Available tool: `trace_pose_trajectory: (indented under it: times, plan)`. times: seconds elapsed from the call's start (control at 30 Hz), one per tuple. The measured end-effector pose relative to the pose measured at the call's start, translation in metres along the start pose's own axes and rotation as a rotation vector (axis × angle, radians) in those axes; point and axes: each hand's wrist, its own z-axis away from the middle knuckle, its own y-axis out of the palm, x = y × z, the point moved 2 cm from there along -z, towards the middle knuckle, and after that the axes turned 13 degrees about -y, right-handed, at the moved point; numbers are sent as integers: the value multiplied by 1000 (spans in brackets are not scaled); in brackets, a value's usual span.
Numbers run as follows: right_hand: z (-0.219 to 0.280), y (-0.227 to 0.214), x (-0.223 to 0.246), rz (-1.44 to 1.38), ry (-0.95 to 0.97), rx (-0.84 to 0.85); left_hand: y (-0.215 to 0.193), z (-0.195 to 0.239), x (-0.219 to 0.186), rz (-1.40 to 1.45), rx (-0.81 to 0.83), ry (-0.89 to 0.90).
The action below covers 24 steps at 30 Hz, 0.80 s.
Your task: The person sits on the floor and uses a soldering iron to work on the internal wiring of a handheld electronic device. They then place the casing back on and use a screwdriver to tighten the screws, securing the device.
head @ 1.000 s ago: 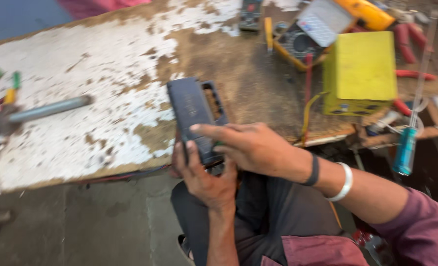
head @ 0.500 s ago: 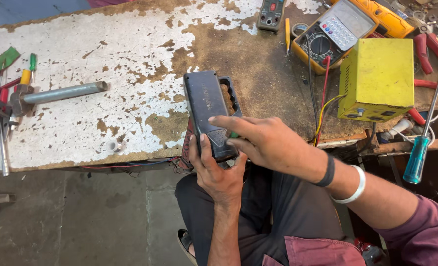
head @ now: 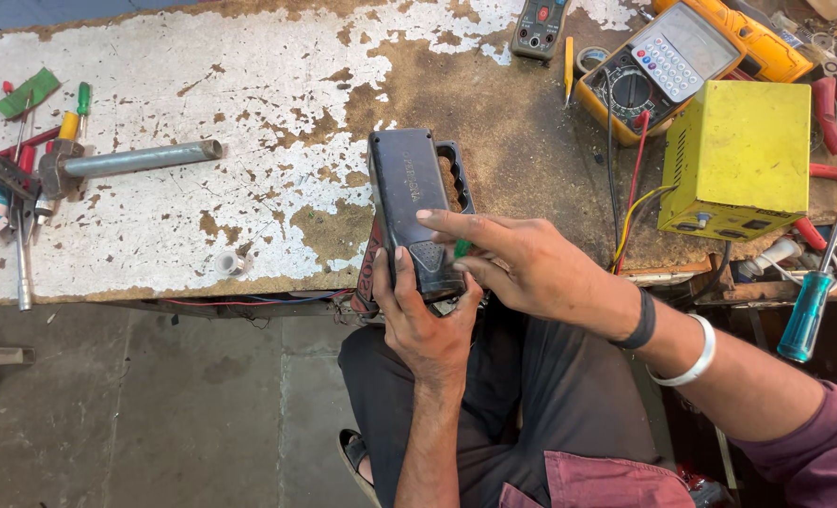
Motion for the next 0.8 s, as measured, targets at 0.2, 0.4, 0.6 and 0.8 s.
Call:
trace_pose_trajectory:
  times: [0.2,0.4,0.6,0.8]
  plan:
    - [3,-1,1,68,75,-81,2,-1,1,-10,-8,19]
    - [9,8,1,205,58,59,0,0,1,6,8,7]
    - [8,1,6,98,47,4,-2,0,-1,15,1,3]
    - [3,-1,3,196,72,19,-2,-1,-3,-5,-15,12]
